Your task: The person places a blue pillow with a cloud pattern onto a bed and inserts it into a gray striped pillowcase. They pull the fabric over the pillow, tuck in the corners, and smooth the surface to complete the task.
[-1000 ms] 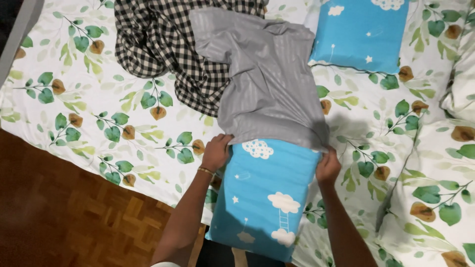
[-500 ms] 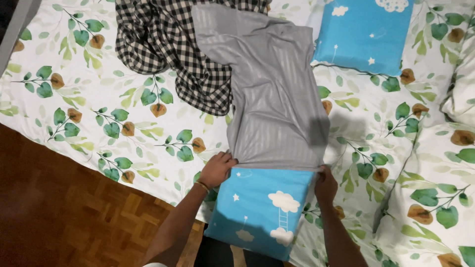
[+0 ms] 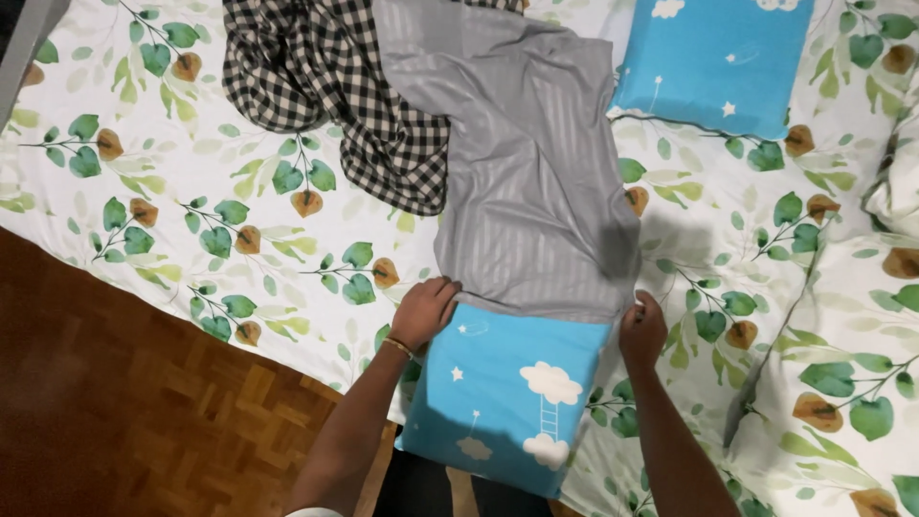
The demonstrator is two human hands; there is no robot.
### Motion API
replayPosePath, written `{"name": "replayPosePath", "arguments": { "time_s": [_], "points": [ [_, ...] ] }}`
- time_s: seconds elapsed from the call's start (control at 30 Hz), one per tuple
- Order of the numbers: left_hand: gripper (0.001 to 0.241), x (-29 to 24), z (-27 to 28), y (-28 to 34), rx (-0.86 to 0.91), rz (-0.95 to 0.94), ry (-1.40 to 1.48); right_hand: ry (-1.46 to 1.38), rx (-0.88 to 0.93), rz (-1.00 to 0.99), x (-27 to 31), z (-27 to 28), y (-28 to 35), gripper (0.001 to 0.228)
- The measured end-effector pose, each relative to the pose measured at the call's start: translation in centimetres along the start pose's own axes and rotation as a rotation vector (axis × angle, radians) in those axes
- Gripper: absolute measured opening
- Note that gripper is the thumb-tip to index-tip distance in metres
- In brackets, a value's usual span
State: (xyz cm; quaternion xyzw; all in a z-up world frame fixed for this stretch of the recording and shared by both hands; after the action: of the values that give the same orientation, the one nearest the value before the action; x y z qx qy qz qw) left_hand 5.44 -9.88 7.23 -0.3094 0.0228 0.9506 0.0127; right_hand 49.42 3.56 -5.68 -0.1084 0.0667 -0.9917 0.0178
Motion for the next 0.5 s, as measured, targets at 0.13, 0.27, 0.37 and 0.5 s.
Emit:
{"name": "replayPosePath", "arguments": {
  "time_s": [0.13,0.27,0.37,0.5],
  "points": [
    [0.021,0.7,-1.3,1.6,0.031,0.021,0.060,-0.036,0.023,0.098,1.5,1.7,-1.0,0.032],
    [0.020,1.2,-1.4,3.0,0.062,0.105,0.018,0.059,0.267,0.120,2.7,5.3,-0.2,0.031],
    [0.013,1.9,-1.6,3.8,0.078,0.115,-0.057,0.314,0.617,0.141,1.2,5.6,2.9,0.038],
    [0.009,2.8,-2.7,3.7,0.108,0.184,0.020,0.264,0.723,0.063,1.2,5.0,3.4,0.039]
  ]
}}
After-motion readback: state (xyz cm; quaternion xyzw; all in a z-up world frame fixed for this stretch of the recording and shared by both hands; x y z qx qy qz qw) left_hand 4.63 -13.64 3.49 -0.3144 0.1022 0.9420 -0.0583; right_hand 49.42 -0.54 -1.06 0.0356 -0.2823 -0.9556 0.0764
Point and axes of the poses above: each hand's wrist, its own y-axis away from the middle knuckle, its own z-axis out of the back of the hand, x = y × z, the point moved 1 cm from there along -y, towards the middle knuckle, and after that the axes turned 14 degrees about y, right-handed, at the moved point
